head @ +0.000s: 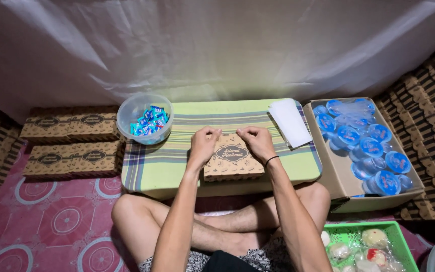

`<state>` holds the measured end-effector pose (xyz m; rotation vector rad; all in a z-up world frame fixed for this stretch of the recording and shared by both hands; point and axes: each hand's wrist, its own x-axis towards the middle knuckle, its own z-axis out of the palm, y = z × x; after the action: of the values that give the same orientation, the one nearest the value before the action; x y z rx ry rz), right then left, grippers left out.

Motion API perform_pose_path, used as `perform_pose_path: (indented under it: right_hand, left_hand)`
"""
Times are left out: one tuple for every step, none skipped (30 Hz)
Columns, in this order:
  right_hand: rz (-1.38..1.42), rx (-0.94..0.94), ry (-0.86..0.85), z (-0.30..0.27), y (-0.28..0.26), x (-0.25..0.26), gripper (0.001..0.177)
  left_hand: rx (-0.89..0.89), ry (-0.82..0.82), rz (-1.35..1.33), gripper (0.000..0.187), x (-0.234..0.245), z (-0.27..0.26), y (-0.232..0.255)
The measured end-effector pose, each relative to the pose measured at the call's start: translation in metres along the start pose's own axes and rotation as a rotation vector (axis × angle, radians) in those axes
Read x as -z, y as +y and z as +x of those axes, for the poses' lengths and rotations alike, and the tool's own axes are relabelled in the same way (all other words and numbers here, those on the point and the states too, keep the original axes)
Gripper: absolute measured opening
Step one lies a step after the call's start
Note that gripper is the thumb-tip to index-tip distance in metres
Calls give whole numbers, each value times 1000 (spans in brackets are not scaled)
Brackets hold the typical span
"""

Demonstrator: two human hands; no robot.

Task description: Assembling cardboard boxes, inserting paper liners, and filling them with food items and small containers.

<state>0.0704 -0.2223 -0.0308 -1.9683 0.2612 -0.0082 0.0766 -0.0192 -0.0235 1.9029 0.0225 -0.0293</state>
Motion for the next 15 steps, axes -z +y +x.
perform_pose_path:
  right_hand:
    - [1,-4,0,-3,-5,1,18]
    - [4,1,-5,-7,-9,3,19]
    - [7,8,-12,-9,-15,3,20]
    - [8,7,-13,-16,-24,4,20]
    - [14,91,-37,-23,-32,6,21]
    - [21,175,-61,-30,-41,8,23]
    - [19,173,-58,-28,-39,8,23]
    - [-31,191,-59,-26,-37,9,22]
    - [-79,214,-67,-22,-38,7,22]
    - [-80,218,-70,-19,-35,6,22]
    - [-88,192,-70,-17,-30,5,22]
    - [-95,165,-71,-14,-25,5,22]
    - [-95,168,-72,-11,-22,4,22]
    - [-94,166,-76,-8,-19,3,22]
    - [-91,159,-77,-6,-14,2,22]
  left_hand:
    - [2,-3,1,27,2,-2,1]
    - [-4,-7,-33,25,4,-4,2]
    - [-11,-9,-67,23,7,-6,2]
    - [-10,-9,-66,23,8,-6,5]
    - [-38,-17,-14,22,8,-7,8]
    - [-66,-24,37,21,9,-7,12]
    - [-67,-28,35,21,10,-8,18]
    - [-103,-51,155,22,12,-8,24]
    - [-138,-66,277,23,17,-7,30]
    - [-138,-61,277,23,15,-7,29]
    - [-129,-85,241,22,12,-8,27]
    - [-120,-109,206,22,8,-8,26]
    - [-121,-107,206,22,9,-9,26]
    - [-136,-94,205,21,9,-9,27]
    - [-150,-87,206,20,8,-10,27]
